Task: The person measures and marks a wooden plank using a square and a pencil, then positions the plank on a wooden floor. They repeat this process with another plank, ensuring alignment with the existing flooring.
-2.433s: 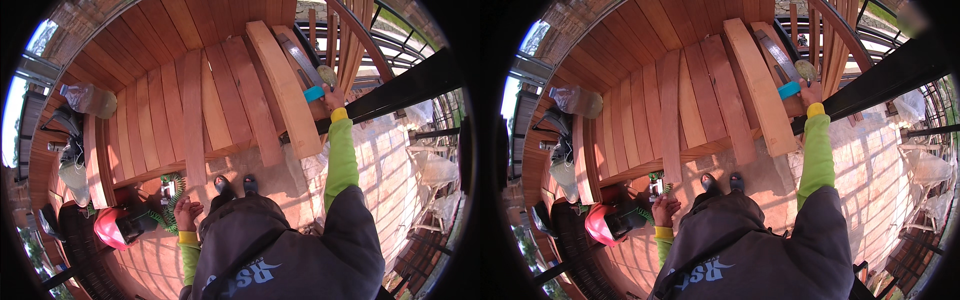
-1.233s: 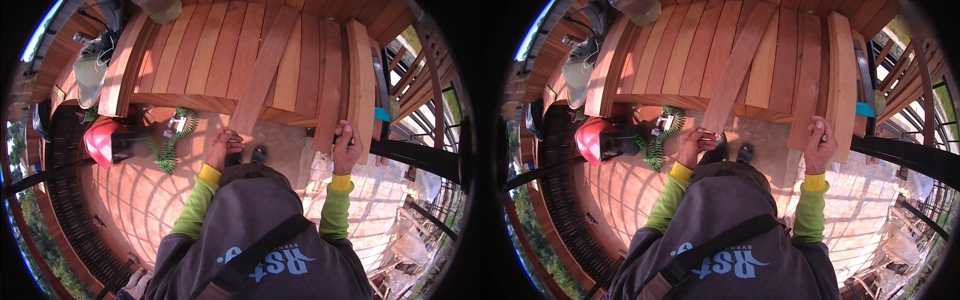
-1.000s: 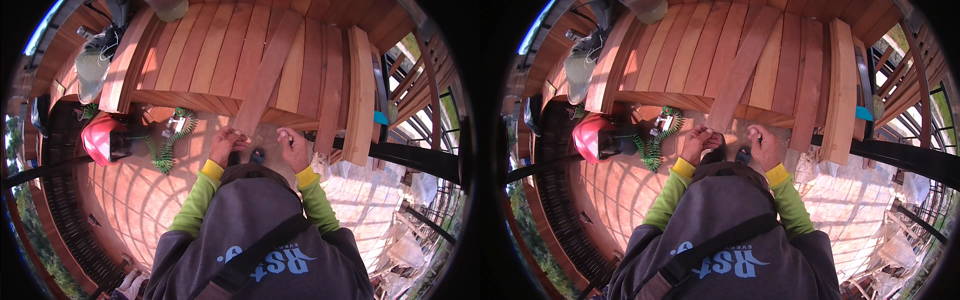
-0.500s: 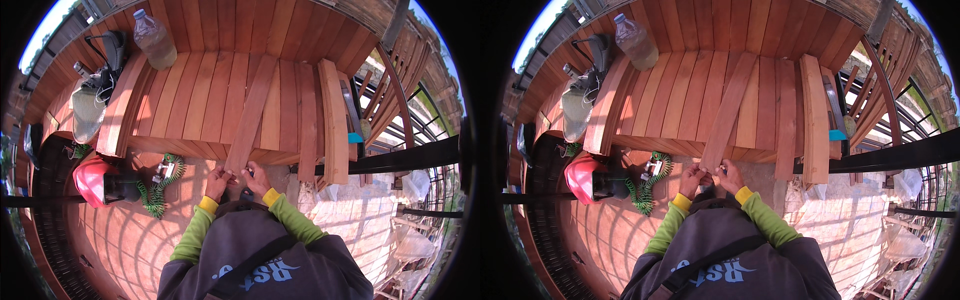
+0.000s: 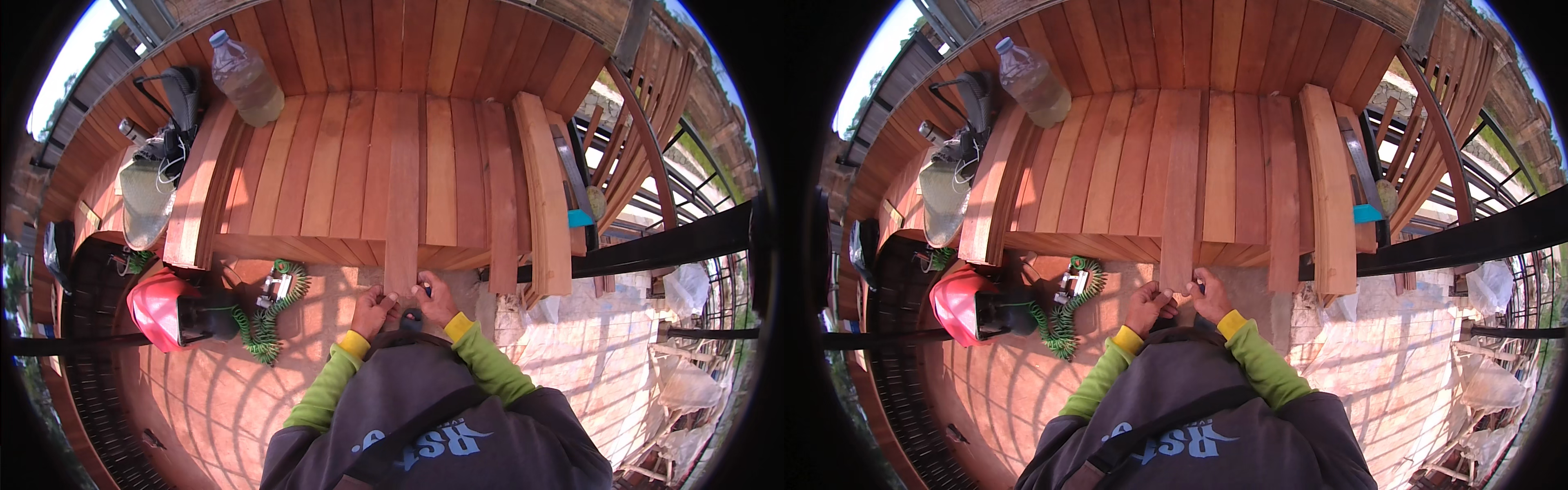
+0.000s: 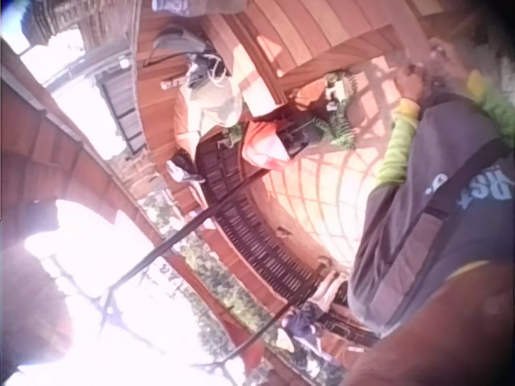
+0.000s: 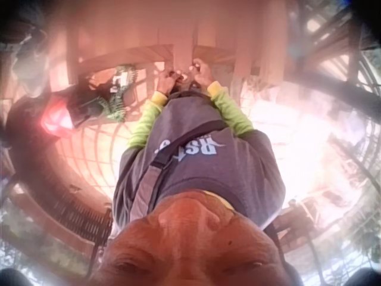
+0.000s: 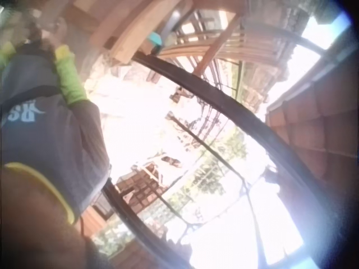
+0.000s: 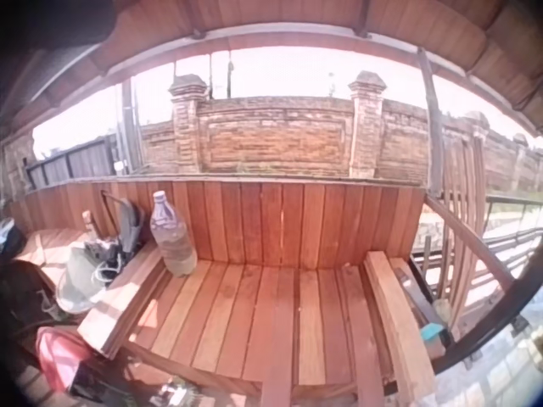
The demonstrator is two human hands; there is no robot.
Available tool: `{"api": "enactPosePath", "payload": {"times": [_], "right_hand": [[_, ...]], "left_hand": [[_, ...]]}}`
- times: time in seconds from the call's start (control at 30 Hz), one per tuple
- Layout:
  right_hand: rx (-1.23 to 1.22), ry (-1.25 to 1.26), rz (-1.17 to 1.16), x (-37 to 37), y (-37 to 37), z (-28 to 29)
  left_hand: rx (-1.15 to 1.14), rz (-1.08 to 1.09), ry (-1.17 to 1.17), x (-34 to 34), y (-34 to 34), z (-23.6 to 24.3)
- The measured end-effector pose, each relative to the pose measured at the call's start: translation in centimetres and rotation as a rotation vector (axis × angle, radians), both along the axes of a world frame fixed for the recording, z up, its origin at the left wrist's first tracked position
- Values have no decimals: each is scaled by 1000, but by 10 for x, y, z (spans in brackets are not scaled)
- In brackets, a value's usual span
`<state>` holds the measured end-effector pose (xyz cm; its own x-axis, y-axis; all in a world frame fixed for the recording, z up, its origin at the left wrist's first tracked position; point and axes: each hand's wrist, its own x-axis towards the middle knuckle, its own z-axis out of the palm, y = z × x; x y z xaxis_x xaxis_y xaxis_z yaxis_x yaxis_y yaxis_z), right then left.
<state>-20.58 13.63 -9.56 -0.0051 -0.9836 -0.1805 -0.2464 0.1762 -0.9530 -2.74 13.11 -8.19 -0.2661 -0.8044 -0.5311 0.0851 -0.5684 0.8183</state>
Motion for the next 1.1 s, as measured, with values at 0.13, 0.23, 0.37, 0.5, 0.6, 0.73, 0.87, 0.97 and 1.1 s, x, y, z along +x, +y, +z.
{"api": "enactPosePath", "payload": {"times": [0.13, 0.23, 0.37, 0.5, 0.6, 0.73, 0.87, 0.97, 1.1], "right_hand": [[-42, 49, -10, -2, 1, -8], [73, -130, -4, -3, 1, 3], [72, -79, 5, 2, 10, 7], [-21, 59, 61, 3, 10, -7], [21, -34, 55, 7, 11, 7], [70, -99, -27, 12, -2, 21], [148, -139, -31, 12, -10, 44], [68, -126, -48, 10, -7, 17], [6, -5, -51, 6, -4, -10]], "left_hand": [[-29, 5, -14, -4, 3, 0], [-29, 22, 3, -5, 1, 2], [-28, -5, 21, 0, 7, 4], [-16, -4, 62, 5, 7, 8], [1, -16, 62, 7, 6, 8], [-18, -3, 44, 4, -7, 5], [-43, -9, 61, 7, -12, 3], [-69, -11, 40, 3, -10, 0], [-95, -45, -8, 4, -10, 8]]}}
